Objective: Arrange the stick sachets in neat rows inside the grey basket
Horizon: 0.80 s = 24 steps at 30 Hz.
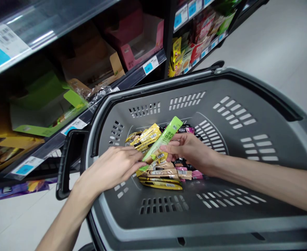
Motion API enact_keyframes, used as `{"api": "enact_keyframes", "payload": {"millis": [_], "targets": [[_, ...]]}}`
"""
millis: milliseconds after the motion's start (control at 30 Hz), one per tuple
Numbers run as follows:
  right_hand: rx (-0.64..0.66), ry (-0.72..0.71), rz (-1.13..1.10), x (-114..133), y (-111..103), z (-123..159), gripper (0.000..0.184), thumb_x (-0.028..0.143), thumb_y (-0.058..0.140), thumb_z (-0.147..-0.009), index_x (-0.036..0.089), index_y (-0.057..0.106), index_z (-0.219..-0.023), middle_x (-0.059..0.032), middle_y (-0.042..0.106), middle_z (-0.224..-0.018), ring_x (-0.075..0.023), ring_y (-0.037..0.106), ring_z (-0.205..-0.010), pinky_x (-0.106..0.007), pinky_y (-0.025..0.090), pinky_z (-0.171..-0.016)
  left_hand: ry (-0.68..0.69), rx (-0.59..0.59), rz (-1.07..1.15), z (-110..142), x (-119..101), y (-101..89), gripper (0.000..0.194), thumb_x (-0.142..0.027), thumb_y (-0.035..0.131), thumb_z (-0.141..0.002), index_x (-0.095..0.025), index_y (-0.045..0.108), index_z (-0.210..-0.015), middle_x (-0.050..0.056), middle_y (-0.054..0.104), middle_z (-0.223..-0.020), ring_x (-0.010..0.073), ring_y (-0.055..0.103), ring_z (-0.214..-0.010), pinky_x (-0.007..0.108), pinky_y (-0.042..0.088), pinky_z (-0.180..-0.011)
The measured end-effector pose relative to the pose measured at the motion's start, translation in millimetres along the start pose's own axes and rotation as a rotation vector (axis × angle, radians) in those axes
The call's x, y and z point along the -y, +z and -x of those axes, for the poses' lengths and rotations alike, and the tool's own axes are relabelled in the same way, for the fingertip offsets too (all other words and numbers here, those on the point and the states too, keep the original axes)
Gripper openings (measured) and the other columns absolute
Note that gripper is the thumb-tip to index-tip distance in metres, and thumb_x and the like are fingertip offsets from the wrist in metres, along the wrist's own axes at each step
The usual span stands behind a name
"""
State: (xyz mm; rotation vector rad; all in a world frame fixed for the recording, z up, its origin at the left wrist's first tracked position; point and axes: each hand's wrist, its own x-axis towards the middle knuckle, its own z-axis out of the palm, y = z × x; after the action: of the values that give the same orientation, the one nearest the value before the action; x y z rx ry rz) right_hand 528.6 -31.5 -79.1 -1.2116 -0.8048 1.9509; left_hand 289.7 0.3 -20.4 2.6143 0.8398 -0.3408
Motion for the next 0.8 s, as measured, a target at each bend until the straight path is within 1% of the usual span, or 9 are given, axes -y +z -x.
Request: {"api": "enact_keyframes", "payload": {"millis": [133,267,367,467,700,800], "targets": [[-0.026,0.003,-0.001,-0.5,0.9,-1.7,0.026,0.033,0.088,-0.066,0.016,0.073,-0.079,-0.0015,0.07,-0.067,-0.0117,0.06,-0.057,-0.026,0.044,-0.056,-0.008,0.009,0.005,-1.1,0.1,-0.1,0.039,-0.045,0.03,-0.104,-0.021,0.056,-0.086,-0.001,0.06,-0.081,0.0179,0.058,-0.076,0.031,0.036,-0.069],[-0.082,0.009,0.014,1.2,1.9,-2.2,0.026,0.03,0.09,-0.063,0.015,0.072,-0.074,0.0026,0.064,-0.061,-0.0073,0.053,-0.05,-0.023,0.036,-0.05,-0.015,0.016,0.006,-0.9,0.9,0.0,0.038,-0.043,0.03,-0.105,-0.022,0.056,-0.087,-0.001,0.062,-0.083,0.0183,0.059,-0.078,0.031,0.037,-0.07],[-0.12,0.007,0.047,2.6,1.6,-2.0,0.027,0.032,0.089,-0.063,0.014,0.072,-0.074,0.0042,0.06,-0.059,-0.0052,0.047,-0.047,-0.022,0.031,-0.047,-0.018,0.028,0.004,-0.2,1.0,-0.1,0.038,-0.042,0.03,-0.105,-0.021,0.056,-0.087,0.0,0.062,-0.085,0.0186,0.059,-0.08,0.032,0.037,-0.071],[-0.14,0.007,0.063,3.8,1.6,-1.4,0.029,0.033,0.09,-0.062,0.013,0.072,-0.074,0.005,0.057,-0.057,-0.0046,0.044,-0.047,-0.022,0.03,-0.046,-0.026,0.039,0.02,0.3,0.2,-0.7,0.04,-0.043,0.029,-0.105,-0.021,0.057,-0.087,0.0,0.062,-0.085,0.0183,0.06,-0.08,0.031,0.038,-0.072],[-0.207,0.047,0.102,10.0,7.3,2.2,0.034,0.035,0.092,-0.056,0.014,0.07,-0.07,0.008,0.048,-0.047,-0.0049,0.034,-0.044,-0.022,0.024,-0.042,-0.005,0.033,0.013,0.0,-1.4,-2.1,0.042,-0.045,0.029,-0.105,-0.021,0.059,-0.088,-0.001,0.062,-0.083,0.018,0.06,-0.078,0.032,0.038,-0.071],[-0.217,0.035,0.098,10.5,7.8,2.2,0.035,0.037,0.093,-0.054,0.015,0.069,-0.069,0.008,0.048,-0.048,-0.0052,0.034,-0.044,-0.023,0.024,-0.042,0.005,0.021,-0.006,0.3,-1.1,-1.7,0.042,-0.046,0.029,-0.104,-0.02,0.057,-0.086,0.0,0.062,-0.084,0.0185,0.06,-0.079,0.032,0.039,-0.071]]}}
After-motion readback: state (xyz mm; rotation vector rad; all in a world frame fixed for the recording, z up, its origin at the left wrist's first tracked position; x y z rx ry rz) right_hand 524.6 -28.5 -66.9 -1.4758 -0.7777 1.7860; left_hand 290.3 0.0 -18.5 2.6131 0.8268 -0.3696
